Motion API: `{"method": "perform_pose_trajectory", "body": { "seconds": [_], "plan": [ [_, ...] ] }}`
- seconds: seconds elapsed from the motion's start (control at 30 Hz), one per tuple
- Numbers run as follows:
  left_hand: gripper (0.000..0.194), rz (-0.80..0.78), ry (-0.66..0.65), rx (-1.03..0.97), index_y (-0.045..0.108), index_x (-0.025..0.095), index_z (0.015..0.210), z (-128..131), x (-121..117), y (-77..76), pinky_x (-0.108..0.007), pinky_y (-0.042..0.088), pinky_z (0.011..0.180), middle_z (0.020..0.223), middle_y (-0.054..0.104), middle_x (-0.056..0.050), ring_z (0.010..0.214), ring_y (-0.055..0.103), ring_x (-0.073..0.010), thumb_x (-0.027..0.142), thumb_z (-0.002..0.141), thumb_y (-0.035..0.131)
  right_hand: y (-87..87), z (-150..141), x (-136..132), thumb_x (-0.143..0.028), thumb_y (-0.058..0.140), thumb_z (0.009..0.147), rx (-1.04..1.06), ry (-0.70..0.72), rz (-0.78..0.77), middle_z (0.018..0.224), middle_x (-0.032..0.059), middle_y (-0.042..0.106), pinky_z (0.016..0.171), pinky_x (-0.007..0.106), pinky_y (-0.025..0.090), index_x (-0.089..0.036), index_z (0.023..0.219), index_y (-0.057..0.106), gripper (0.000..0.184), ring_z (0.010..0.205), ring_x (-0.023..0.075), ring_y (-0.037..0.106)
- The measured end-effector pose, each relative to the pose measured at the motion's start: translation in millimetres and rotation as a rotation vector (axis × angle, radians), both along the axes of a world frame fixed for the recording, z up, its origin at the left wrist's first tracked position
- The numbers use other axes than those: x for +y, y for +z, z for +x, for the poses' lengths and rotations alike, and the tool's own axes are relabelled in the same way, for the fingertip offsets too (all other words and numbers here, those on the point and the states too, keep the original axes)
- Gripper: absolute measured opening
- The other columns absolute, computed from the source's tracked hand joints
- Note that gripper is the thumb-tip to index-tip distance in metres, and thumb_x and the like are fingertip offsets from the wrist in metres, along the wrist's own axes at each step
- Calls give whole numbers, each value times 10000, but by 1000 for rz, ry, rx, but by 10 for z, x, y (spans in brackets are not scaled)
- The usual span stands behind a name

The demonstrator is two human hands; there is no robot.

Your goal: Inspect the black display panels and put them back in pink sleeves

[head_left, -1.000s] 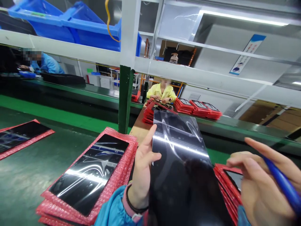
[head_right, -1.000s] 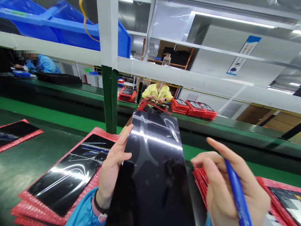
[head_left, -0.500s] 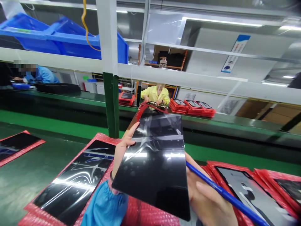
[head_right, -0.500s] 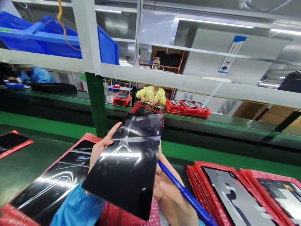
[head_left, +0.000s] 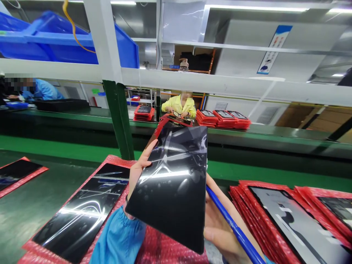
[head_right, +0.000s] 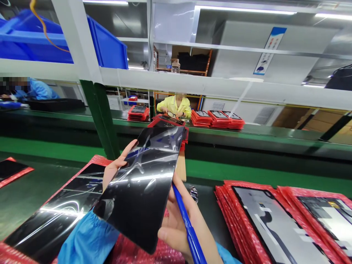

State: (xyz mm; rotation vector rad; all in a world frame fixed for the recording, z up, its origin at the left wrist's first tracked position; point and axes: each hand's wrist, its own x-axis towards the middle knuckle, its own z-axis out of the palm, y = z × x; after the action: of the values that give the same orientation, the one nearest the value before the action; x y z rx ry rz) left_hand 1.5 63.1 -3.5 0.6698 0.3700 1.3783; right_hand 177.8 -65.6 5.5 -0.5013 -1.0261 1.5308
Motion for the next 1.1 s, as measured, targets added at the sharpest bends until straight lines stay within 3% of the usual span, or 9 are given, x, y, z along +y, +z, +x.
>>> {"method": "perform_pose_trajectory", "body": {
  "seconds": [0.1,0.23,0.47,0.67,0.87,1.0,1.1],
  "plan": [
    [632,1,-4,-33,578,159,1315,19,-60,58,-434,348,1127,1314,639,-38,1318,475,-296,78,694,494,-60,-18,-9,-292,815,669,-30,-61,-2,1478,20,465,1107,511,322,-413,1416,407,859,1394,303,358],
    [698,-1,3,-51,523,166,1371,39,-118,104,-478,397,1083,1222,693,-65,1218,574,-303,58,683,475,-98,-31,-19,-230,789,718,-88,-179,-16,1490,-28,449,1148,453,278,-424,1348,500,720,1409,253,334],
    [691,20,24,-46,485,186,1405,75,-159,82,-492,426,1051,1194,704,-79,1145,626,-292,73,723,459,-84,-53,-28,-197,772,740,-108,-246,-28,1454,-45,493,1171,433,243,-421,1309,546,652,1408,229,337],
    [690,31,11,-33,516,187,1380,59,-144,69,-479,441,1042,1185,709,-66,1097,654,-275,57,705,464,-36,-86,-54,-208,770,745,-93,-254,-28,1479,-34,462,1150,413,307,-385,1335,527,662,1401,231,353],
    [737,3,35,6,503,183,1392,85,-182,132,-494,470,1010,1067,748,-53,958,707,-258,60,667,469,-19,-84,-59,-209,745,767,-107,-218,4,1482,-61,453,1156,419,299,-407,1361,484,678,1428,216,290],
    [739,-22,59,-32,470,179,1416,90,-186,156,-484,453,1033,1159,722,-56,1115,646,-284,53,688,449,-29,1,-23,-298,767,745,-125,-171,0,1409,16,550,1099,461,379,-362,1369,491,685,1325,271,469],
    [718,-33,67,-42,503,198,1391,40,-162,148,-459,460,1031,1193,710,-45,1126,643,-268,48,691,451,-26,263,146,-368,714,797,-182,-355,6,1175,103,707,913,441,530,-256,1241,621,467,1096,280,653]
  ]
}}
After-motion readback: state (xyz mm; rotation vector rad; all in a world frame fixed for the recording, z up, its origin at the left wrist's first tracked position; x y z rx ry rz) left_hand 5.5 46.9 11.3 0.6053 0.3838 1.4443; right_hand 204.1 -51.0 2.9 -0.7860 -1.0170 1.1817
